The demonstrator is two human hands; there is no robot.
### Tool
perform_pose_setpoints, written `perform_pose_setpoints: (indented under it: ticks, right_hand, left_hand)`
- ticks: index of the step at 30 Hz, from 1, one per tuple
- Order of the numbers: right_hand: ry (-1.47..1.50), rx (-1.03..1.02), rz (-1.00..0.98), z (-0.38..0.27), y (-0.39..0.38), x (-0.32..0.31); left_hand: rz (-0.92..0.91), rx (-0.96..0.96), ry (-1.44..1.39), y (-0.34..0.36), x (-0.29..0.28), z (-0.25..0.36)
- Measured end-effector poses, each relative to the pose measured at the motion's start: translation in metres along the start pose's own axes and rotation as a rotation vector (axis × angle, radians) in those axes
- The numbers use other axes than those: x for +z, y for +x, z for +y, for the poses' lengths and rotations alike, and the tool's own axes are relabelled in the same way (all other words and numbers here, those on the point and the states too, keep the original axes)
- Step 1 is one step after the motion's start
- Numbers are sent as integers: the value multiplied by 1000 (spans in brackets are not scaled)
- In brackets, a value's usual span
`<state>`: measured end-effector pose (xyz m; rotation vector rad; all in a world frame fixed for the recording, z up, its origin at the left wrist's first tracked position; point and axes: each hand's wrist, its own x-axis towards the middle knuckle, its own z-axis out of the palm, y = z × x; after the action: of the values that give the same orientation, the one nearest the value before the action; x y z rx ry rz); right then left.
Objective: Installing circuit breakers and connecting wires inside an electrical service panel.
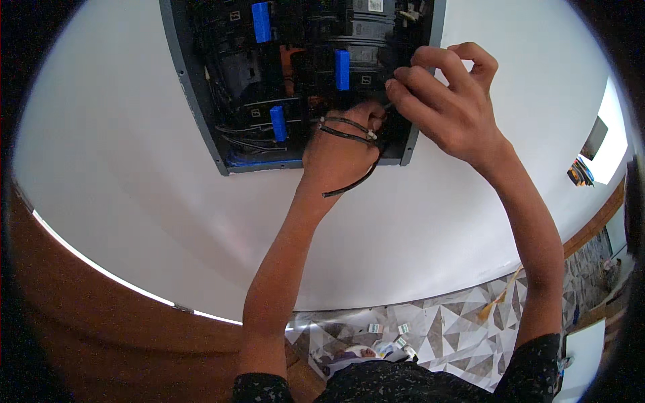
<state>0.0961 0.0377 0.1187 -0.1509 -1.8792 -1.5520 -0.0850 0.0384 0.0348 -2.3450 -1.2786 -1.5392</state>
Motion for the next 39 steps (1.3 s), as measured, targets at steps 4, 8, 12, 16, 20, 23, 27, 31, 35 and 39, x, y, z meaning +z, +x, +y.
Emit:
perform_pose_setpoints:
  ticks: [4,8,12,16,20,23,27,31,35,39]
  right_hand:
    - [-28,219,-38,-6,5,-5]
    - [79,545,45,-16,6,-4]
    - [34,538,105,-19,9,7]
    - [-67,587,38,-24,11,15]
    - [-108,598,86,-28,13,18]
    - [-140,618,88,-29,15,17]
    - [-188,618,-19,-31,17,13]
    - [-242,553,-138,-32,19,9]
    - [-255,578,-194,-33,20,9]
    - [-265,576,-174,-32,21,13]
  left_hand:
    - [17,27,-28,1,0,-1]
    - [-3,11,-57,3,0,-1]
    - [-36,-1,-106,4,-1,-1]
    - [19,18,-127,3,0,-2]
    - [-23,38,-245,6,0,-7]
    - [-67,16,-204,7,-1,-9]
    - [-60,10,-235,4,-2,-4]
    - [-59,1,-177,5,-4,0]
    - [-76,4,-182,5,-5,0]
    - [-50,-11,-157,4,-2,0]
